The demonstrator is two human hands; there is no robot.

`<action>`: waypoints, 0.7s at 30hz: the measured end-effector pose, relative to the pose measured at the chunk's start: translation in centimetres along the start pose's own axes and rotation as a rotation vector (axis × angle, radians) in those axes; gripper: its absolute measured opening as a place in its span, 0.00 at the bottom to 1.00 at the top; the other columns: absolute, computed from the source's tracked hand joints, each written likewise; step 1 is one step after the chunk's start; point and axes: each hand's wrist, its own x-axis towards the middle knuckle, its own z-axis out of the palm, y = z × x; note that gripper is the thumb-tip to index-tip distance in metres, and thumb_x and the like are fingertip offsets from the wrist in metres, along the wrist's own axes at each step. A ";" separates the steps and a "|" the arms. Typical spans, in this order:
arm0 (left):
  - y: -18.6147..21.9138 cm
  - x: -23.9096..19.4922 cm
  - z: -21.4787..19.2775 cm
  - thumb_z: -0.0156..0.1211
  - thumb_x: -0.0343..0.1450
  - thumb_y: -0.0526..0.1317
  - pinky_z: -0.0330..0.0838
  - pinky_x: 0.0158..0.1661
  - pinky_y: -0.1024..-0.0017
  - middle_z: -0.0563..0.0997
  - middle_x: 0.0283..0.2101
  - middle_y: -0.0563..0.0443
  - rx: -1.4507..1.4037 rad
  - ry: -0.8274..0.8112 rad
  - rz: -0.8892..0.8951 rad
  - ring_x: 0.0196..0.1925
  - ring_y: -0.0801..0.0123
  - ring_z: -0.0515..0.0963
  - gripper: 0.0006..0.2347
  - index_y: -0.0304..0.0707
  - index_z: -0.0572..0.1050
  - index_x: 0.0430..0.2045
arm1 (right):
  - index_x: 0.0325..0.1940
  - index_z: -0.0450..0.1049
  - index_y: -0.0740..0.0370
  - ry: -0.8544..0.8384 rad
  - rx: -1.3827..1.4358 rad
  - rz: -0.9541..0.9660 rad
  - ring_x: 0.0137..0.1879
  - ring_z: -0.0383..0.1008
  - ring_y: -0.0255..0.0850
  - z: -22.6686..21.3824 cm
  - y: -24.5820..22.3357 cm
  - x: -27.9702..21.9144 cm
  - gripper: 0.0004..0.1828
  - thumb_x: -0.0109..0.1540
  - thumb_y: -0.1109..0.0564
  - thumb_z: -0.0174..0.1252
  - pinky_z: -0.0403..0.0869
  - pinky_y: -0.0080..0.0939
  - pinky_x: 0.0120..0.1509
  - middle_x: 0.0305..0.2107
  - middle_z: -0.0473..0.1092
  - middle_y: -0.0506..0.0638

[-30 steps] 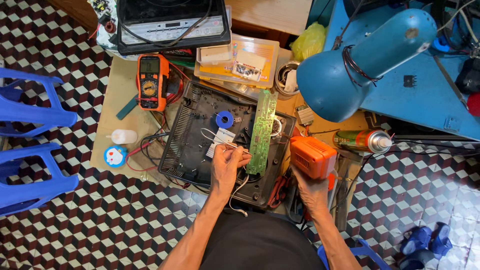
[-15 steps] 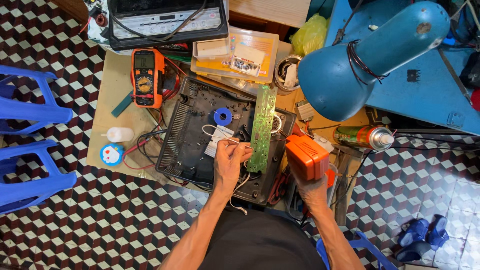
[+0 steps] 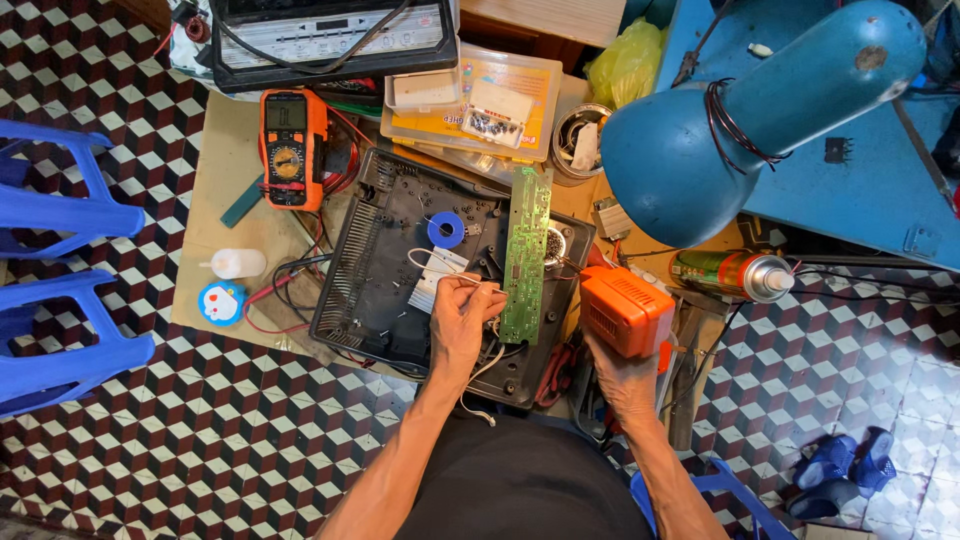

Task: The person uses a heat gun to apply heat to a green circuit board, then flips it to inspect the other side. They continue heating specific areas of the board while holding it with one hand and operating the heat gun with the other.

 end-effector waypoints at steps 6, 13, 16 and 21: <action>-0.3 0.4 0.0 0.56 0.74 0.35 0.83 0.46 0.68 0.81 0.40 0.38 0.010 -0.007 0.009 0.43 0.60 0.85 0.10 0.28 0.66 0.45 | 0.63 0.74 0.45 -0.036 -0.503 -0.203 0.45 0.79 0.51 -0.5 -0.6 1.0 0.26 0.61 0.63 0.60 0.77 0.52 0.40 0.45 0.75 0.52; -0.6 1.1 0.1 0.55 0.75 0.34 0.82 0.46 0.68 0.82 0.42 0.35 -0.006 -0.015 0.019 0.43 0.59 0.85 0.10 0.27 0.65 0.46 | 0.61 0.73 0.45 -0.035 -0.601 -0.252 0.45 0.79 0.52 -0.3 -0.3 0.9 0.26 0.59 0.61 0.60 0.76 0.52 0.38 0.46 0.76 0.54; -0.7 1.1 0.3 0.55 0.75 0.34 0.82 0.47 0.69 0.83 0.44 0.34 -0.006 -0.029 0.040 0.44 0.59 0.86 0.10 0.27 0.65 0.47 | 0.63 0.70 0.47 0.007 0.032 0.058 0.51 0.79 0.48 -0.6 -1.1 1.0 0.24 0.63 0.63 0.57 0.78 0.48 0.47 0.52 0.75 0.52; -0.9 1.2 1.2 0.54 0.76 0.35 0.82 0.48 0.69 0.83 0.44 0.37 0.077 -0.020 0.120 0.45 0.61 0.85 0.11 0.28 0.65 0.48 | 0.67 0.59 0.46 -0.004 0.430 0.358 0.57 0.73 0.44 -3.9 -4.1 0.8 0.34 0.59 0.59 0.62 0.78 0.42 0.59 0.60 0.65 0.51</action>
